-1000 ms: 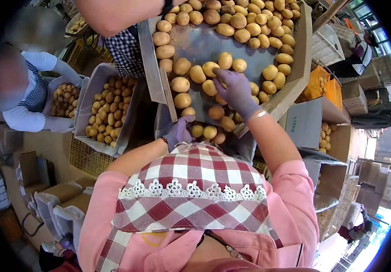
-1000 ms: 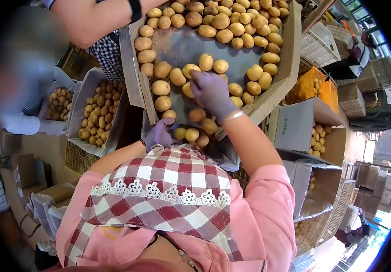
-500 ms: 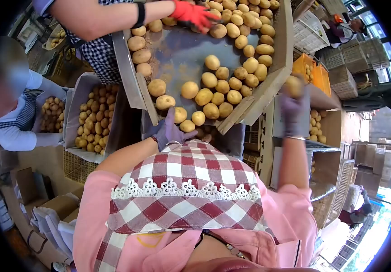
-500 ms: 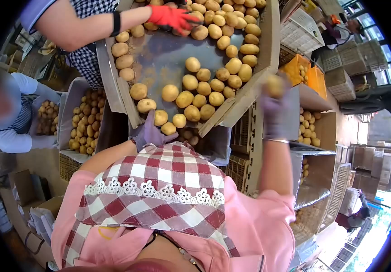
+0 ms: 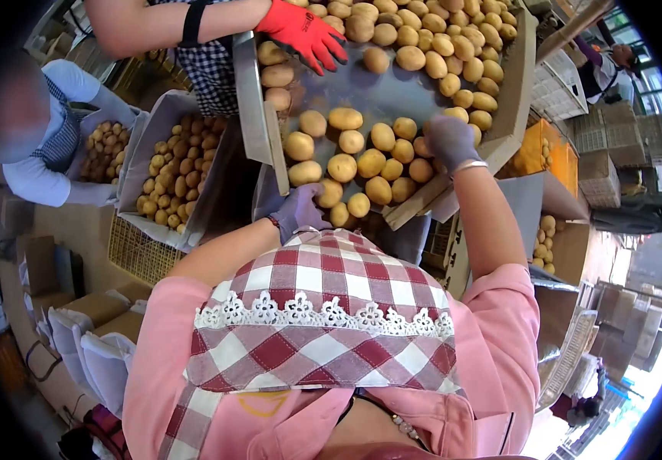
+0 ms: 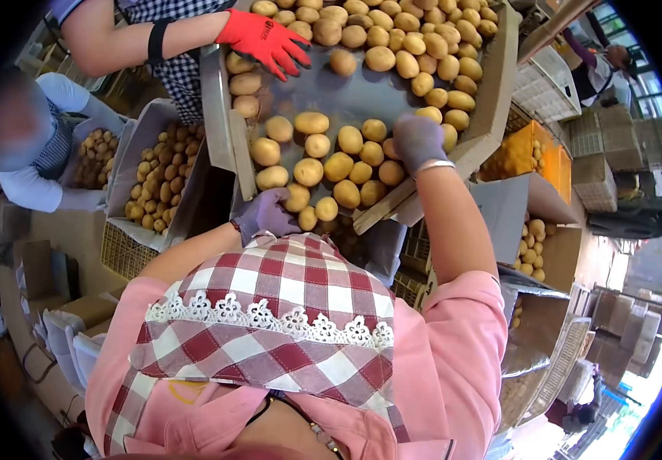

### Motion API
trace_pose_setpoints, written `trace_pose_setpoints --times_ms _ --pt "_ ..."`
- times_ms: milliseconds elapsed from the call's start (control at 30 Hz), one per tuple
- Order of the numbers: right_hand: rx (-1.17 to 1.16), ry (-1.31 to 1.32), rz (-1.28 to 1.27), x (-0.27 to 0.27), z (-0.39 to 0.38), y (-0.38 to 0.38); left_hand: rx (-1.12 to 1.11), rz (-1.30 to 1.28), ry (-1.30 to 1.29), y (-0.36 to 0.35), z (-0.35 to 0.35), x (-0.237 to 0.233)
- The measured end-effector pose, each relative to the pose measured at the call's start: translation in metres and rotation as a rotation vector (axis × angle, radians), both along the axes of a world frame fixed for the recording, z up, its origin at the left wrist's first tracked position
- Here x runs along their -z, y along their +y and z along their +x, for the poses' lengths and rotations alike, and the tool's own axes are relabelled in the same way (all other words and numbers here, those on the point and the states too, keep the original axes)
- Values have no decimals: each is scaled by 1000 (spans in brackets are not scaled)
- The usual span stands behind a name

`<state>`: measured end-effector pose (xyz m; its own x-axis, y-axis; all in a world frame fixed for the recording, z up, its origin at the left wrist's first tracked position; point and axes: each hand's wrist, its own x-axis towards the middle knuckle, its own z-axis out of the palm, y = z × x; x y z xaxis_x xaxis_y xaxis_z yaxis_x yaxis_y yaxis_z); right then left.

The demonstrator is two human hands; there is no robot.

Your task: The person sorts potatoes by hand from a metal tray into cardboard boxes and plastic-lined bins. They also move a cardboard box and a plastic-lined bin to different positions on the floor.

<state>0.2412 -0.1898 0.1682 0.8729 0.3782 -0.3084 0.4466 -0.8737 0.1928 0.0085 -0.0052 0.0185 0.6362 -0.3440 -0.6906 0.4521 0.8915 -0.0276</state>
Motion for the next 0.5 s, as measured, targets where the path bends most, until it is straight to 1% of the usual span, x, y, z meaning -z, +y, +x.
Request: trace_pose_setpoints --times_ms 33,67,100,133,167,200,233,267,300,333,400,467,500 --pt "-98 -12 110 18 8 7 21 125 -72 0 -5 -9" --pt "-188 -25 218 31 13 11 49 250 -144 -1 -8 -29" --pt "-150 -1 240 28 15 18 5 263 -28 -3 -5 -55" --pt "-108 29 256 24 11 25 -35 271 95 -6 -7 -71" --pt "-57 62 273 24 6 25 30 197 -48 1 -12 -44" --pt "-109 -4 518 32 2 17 25 178 -75 1 -11 -54" --pt "144 323 925 36 2 10 49 284 -253 2 -13 -29" --pt "406 651 1319 25 -5 7 3 145 -178 2 -8 -34" --pt "359 581 1460 -2 -23 -3 -45 11 -94 3 -4 -40" --pt "341 599 1602 -6 -21 -24 -55 28 -91 -1 0 -44" --pt "531 727 2034 -33 -35 -61 -73 67 -83 -9 4 -47" --pt "629 778 2197 -47 -37 -102 -82 12 -114 -9 4 -46" --pt "718 596 2032 -49 -32 -105 -91 -14 -126 -10 3 -45"
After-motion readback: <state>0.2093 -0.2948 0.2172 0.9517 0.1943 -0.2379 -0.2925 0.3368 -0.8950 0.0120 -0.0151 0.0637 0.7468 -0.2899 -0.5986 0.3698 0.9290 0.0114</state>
